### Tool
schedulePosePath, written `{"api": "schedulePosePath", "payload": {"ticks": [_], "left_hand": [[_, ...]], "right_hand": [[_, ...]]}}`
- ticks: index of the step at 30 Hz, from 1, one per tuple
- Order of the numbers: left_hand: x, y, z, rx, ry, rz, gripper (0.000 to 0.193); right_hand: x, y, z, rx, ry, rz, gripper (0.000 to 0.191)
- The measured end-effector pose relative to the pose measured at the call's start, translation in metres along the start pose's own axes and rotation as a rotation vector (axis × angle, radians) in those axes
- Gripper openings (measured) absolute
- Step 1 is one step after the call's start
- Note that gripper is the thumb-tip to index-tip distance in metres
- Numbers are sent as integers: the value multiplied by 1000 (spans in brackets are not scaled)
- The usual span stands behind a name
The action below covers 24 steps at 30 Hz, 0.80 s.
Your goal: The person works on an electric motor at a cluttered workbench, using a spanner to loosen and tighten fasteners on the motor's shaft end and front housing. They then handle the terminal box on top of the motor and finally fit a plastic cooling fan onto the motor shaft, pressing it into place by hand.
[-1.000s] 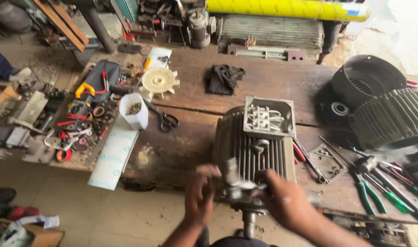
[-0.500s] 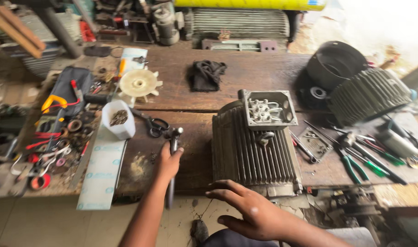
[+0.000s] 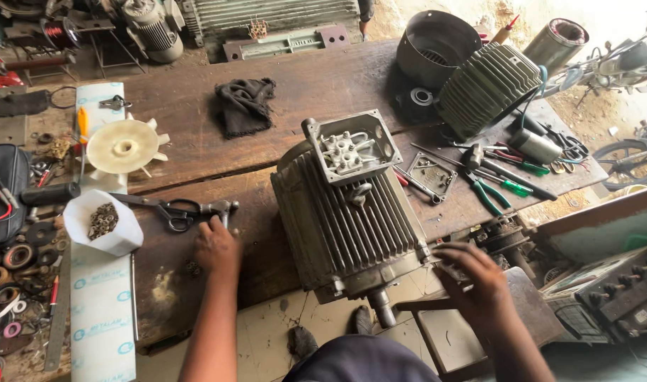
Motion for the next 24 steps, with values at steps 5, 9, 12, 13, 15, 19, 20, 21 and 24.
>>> {"api": "schedulePosePath", "payload": {"ticks": [5,9,12,13,15,19,20,21,24], "left_hand": [[-18,-47,76,-27,161,611,70],[-69,-82,161,-50,359,883,78],[-111,-87,190,-135,298,863,94],[-121,-87,193,-188,290,857,94],[-142,-80,190,-294,283,847,92],[-167,-66,171,-416,93,892,75],[-172,-64,165,-476,81,858,73],[-177,-63,161,-542,74,826,72],[-182,-60,155,-649,129,881,72]], "right_hand": [[-71,6,-52,-102,152,32,24],[-116,51,-163,15,582,-635,36],[-112,92,-246,150,324,-584,43],[-107,110,-267,242,402,-676,46],[-98,137,-296,408,429,-856,48],[-101,164,-311,681,111,-782,49],[-105,167,-308,739,73,-741,49],[-108,169,-305,689,142,-757,48],[-112,170,-298,553,226,-751,46]]}}
Point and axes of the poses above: each hand's wrist, its own z-axis away from the middle knuckle, its own y-axis out of the palm, x = y × z, the point moved 1 cm from there along -z, towards the middle knuckle, and after that the axes turned 8 degrees about y, right-handed, at the moved point
